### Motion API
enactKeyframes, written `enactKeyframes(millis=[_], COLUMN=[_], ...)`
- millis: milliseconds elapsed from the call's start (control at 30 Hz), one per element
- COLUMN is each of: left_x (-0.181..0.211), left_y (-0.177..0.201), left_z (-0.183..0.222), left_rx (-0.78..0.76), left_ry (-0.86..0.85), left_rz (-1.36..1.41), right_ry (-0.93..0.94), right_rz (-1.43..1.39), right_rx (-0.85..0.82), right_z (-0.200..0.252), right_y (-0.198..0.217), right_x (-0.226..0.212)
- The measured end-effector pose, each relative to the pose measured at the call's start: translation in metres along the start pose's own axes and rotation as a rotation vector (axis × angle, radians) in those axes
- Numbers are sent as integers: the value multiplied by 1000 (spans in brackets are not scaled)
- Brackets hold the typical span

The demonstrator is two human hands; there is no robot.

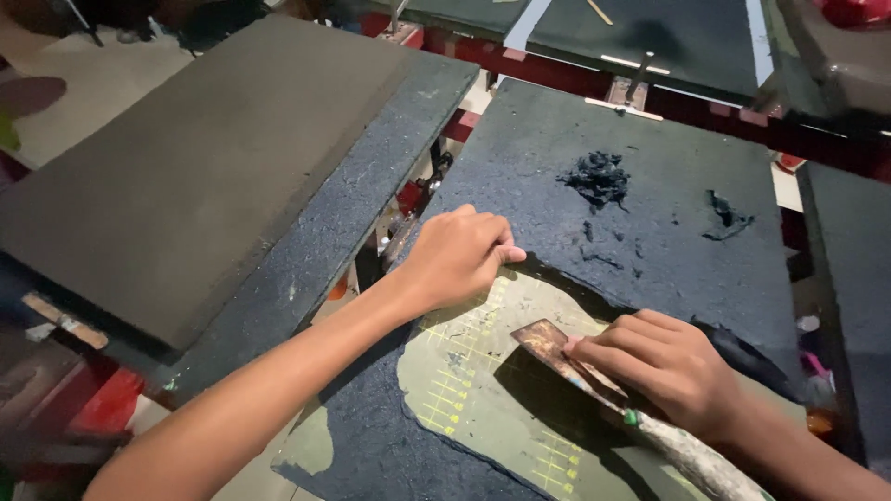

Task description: Scraping and removing dried ink residue from a screen printing platen using a putty knife.

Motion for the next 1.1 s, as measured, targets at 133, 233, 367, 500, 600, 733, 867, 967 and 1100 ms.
enactKeyframes(millis=[133,233,367,500,600,733,867,967,1100], left_x=[0,-6,-15,-16,9,12,-8,-16,-21], left_y=[13,21,26,45,60,72,56,44,39], left_z=[0,0,1,5,11,11,13,17,20], left_rx=[-11,-93,-117,34,113,19,-168,-317,-370], left_ry=[70,160,215,184,-140,-84,-7,-5,-10], left_rz=[80,173,546,566,131,172,-57,-85,-34], right_ry=[-16,32,90,118,43,8,-218,-325,-534], right_rz=[5,-9,49,101,88,91,92,105,-25], right_rx=[-35,-13,36,124,103,113,284,328,213], right_z=[8,8,11,9,12,4,18,38,34], right_y=[-1,3,5,11,9,11,17,13,8], right_x=[1,-6,-12,-17,-11,-14,13,34,46])
Point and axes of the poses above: each hand's wrist, its own z-axis away from the middle knuckle, its own y-axis out of the back of the hand, x = y × z, the point moved 9 cm from there along -z, towards the middle knuckle, and after that the axes turned 13 degrees about -z, right-handed, at the moved point
